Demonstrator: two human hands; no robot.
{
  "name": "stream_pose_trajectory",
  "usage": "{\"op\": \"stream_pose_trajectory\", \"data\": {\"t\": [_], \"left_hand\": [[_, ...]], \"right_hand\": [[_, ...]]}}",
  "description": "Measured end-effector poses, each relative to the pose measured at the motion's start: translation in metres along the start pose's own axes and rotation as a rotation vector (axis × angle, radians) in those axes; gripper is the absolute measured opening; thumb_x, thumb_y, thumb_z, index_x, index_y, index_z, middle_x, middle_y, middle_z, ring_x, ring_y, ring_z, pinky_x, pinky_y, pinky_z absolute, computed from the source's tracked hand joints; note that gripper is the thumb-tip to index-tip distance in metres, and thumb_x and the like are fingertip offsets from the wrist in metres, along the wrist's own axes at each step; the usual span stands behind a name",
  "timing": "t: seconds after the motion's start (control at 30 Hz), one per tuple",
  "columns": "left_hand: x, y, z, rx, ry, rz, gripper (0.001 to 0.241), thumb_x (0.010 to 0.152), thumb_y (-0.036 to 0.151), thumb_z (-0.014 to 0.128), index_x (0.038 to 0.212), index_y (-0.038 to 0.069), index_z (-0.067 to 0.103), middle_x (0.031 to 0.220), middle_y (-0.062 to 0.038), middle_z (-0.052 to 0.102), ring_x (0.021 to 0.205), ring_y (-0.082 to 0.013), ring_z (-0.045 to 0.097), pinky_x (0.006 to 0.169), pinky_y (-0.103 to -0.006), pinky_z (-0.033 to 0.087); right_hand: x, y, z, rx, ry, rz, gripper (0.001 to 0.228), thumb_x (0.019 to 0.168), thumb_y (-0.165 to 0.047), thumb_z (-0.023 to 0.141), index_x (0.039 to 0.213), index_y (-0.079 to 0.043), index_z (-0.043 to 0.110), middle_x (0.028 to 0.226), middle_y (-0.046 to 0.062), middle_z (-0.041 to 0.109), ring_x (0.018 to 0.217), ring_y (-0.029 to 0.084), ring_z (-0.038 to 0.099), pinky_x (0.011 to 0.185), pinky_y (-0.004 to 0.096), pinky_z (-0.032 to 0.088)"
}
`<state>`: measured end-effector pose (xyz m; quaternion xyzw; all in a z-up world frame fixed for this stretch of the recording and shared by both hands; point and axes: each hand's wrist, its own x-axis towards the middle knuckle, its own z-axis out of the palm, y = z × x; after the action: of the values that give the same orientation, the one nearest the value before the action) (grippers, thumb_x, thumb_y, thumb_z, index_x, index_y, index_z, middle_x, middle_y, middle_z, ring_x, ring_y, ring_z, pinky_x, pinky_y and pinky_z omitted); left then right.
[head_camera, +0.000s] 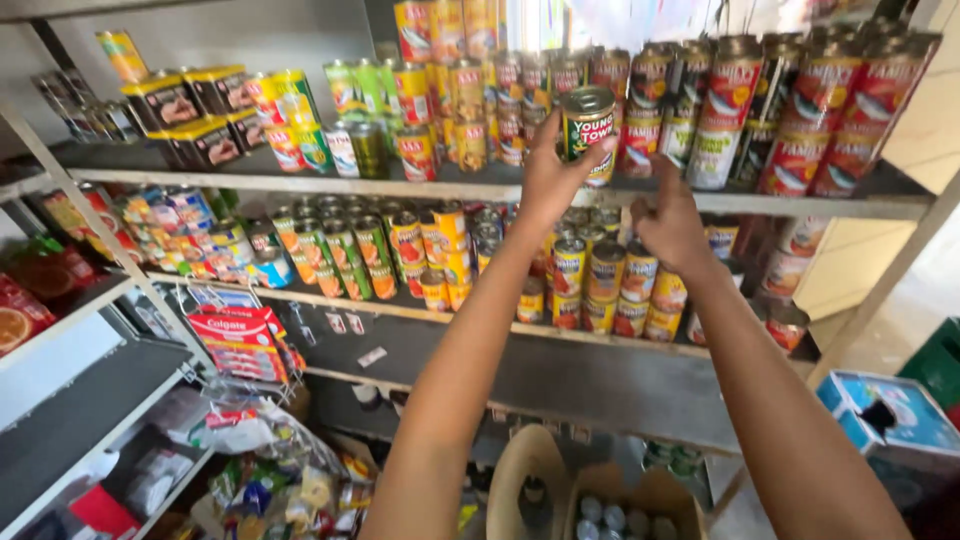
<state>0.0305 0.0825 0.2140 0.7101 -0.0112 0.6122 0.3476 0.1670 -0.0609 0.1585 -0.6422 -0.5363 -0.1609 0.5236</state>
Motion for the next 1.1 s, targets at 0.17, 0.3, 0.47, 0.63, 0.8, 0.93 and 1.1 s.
{"op": "stream_pose_trajectory", "data": {"t": [0.17, 0.3, 0.47, 0.63, 0.8, 0.93, 1.1], "left_hand": [[0.046, -0.022, 0.019, 0.191, 0.088, 0.068, 0.081, 0.078, 0.039, 0.09, 0.143, 0.005, 0.055, 0.129, -0.019, 0.067, 0.12, -0.0329, 0.063, 0.102, -0.0431, 0.051], [0.061, -0.072, 0.04, 0.095, 0.067, 0.076, 0.096, 0.081, 0.037, 0.089, 0.153, 0.002, 0.037, 0.142, -0.025, 0.056, 0.13, -0.0379, 0.054, 0.106, -0.0461, 0.044], [0.064, -0.088, 0.041, -0.013, -0.015, -0.146, 0.086, 0.08, 0.04, 0.085, 0.147, 0.002, 0.047, 0.126, -0.018, 0.071, 0.114, -0.0274, 0.07, 0.099, -0.0404, 0.055], [0.065, -0.095, 0.051, -0.086, -0.058, -0.176, 0.082, 0.085, 0.042, 0.083, 0.147, 0.0, 0.05, 0.124, -0.015, 0.074, 0.112, -0.0248, 0.072, 0.097, -0.0372, 0.056], [0.045, -0.12, 0.07, 0.068, 0.012, -0.027, 0.084, 0.096, 0.043, 0.076, 0.155, -0.002, 0.037, 0.125, -0.022, 0.07, 0.112, -0.03, 0.071, 0.094, -0.0399, 0.055], [0.032, -0.101, 0.07, -0.057, 0.045, -0.057, 0.086, 0.096, 0.049, 0.066, 0.157, -0.001, 0.031, 0.123, -0.02, 0.071, 0.107, -0.0281, 0.073, 0.086, -0.0389, 0.059], [0.026, -0.08, 0.064, 0.145, 0.039, -0.192, 0.077, 0.095, 0.054, 0.065, 0.145, -0.001, 0.045, 0.114, -0.025, 0.074, 0.1, -0.0389, 0.073, 0.085, -0.046, 0.058]], "right_hand": [[0.033, 0.053, 0.044, -0.285, -0.082, -0.098, 0.07, 0.089, -0.015, 0.057, 0.155, -0.005, 0.037, 0.139, 0.024, 0.058, 0.133, 0.042, 0.044, 0.109, 0.063, 0.022], [0.024, 0.079, 0.062, -0.453, -0.158, -0.042, 0.068, 0.092, -0.02, 0.052, 0.158, -0.012, 0.037, 0.137, 0.019, 0.061, 0.137, 0.037, 0.041, 0.114, 0.061, 0.012], [0.024, 0.041, 0.051, -0.499, -0.196, -0.025, 0.061, 0.095, -0.021, 0.048, 0.155, -0.009, 0.037, 0.134, 0.019, 0.061, 0.136, 0.034, 0.043, 0.115, 0.06, 0.011], [0.018, 0.033, 0.05, -0.543, -0.152, -0.144, 0.061, 0.094, -0.021, 0.046, 0.15, 0.001, 0.04, 0.134, 0.021, 0.057, 0.129, 0.036, 0.043, 0.111, 0.062, 0.013], [0.012, 0.022, 0.057, -0.624, -0.025, -0.163, 0.06, 0.089, -0.024, 0.051, 0.145, -0.003, 0.048, 0.12, 0.015, 0.057, 0.118, 0.031, 0.047, 0.112, 0.06, 0.02], [0.009, 0.032, 0.062, -0.624, 0.1, -0.252, 0.055, 0.086, -0.023, 0.055, 0.137, -0.001, 0.054, 0.117, 0.015, 0.057, 0.113, 0.032, 0.048, 0.107, 0.058, 0.025], [0.005, 0.054, 0.073, -0.594, 0.205, -0.348, 0.03, 0.086, -0.022, 0.057, 0.108, -0.002, 0.059, 0.104, 0.015, 0.055, 0.104, 0.033, 0.049, 0.103, 0.054, 0.03]]}}
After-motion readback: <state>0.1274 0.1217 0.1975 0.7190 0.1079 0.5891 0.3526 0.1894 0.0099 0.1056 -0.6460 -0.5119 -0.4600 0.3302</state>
